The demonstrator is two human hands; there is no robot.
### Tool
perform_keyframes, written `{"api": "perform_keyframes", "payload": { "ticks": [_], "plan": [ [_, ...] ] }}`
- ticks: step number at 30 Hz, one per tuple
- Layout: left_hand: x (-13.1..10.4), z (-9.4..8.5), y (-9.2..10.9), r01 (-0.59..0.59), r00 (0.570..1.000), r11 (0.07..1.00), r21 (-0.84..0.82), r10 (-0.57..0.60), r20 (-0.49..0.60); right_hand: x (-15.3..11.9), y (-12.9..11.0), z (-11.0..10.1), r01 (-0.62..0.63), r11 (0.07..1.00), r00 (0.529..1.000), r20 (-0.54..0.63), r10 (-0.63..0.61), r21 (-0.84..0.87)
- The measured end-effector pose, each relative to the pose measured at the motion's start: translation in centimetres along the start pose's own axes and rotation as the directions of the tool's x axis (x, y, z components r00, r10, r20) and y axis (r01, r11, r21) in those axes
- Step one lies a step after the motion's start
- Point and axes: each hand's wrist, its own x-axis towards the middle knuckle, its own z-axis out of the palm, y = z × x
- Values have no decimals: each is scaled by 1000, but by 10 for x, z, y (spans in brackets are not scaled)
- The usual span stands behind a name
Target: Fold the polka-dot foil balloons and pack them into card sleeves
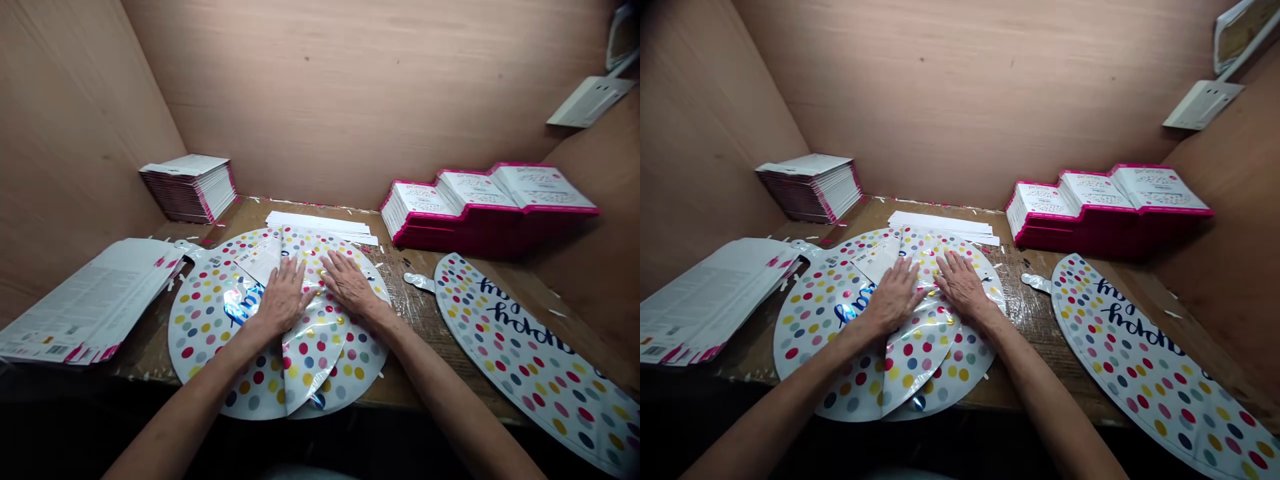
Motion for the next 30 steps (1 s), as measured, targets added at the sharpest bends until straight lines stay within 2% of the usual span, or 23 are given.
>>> {"api": "perform_keyframes", "payload": {
  "ticks": [2,4,5,7,9,12,14,17,20,22,24,26,28,30],
  "plan": [
    [7,22,3,-22,997,999,32,19,75,5,2,6,-48,999,992,120,47,6],
    [1,30,-2,-25,996,1000,-5,25,85,-4,6,3,-53,997,990,133,47,49],
    [-6,29,-8,-21,998,999,-44,23,64,-15,6,-3,-10,996,995,103,1,88],
    [-24,20,-19,-28,1000,989,-143,29,4,-48,1,-20,169,969,984,27,-177,182],
    [-44,9,-28,-80,997,972,-221,74,-35,-89,-14,-35,387,883,918,-18,-397,266],
    [-67,-1,-32,-176,983,945,-275,184,1,-147,-44,-40,486,846,872,-51,-487,219],
    [-76,-6,-30,-243,960,919,-312,274,59,-172,-59,-35,506,854,860,-143,-490,119],
    [-83,-17,-29,-328,902,852,-409,410,131,-181,-68,-39,504,859,844,-266,-466,93],
    [-92,-31,-35,-350,846,775,-527,503,176,-168,-71,-62,501,850,838,-336,-430,161],
    [-98,-35,-40,-344,830,745,-572,526,187,-158,-74,-79,465,856,849,-390,-357,228],
    [-102,-31,-42,-332,850,753,-569,500,166,-154,-75,-88,416,855,862,-435,-261,311],
    [-103,-21,-41,-305,897,784,-541,427,114,-158,-70,-88,404,833,870,-440,-223,377],
    [-101,-7,-39,-247,947,809,-533,317,43,-171,-57,-78,369,828,900,-386,-204,422],
    [-97,5,-36,-191,975,801,-568,222,-14,-187,-36,-63,254,870,943,-307,-127,423]
  ]
}}
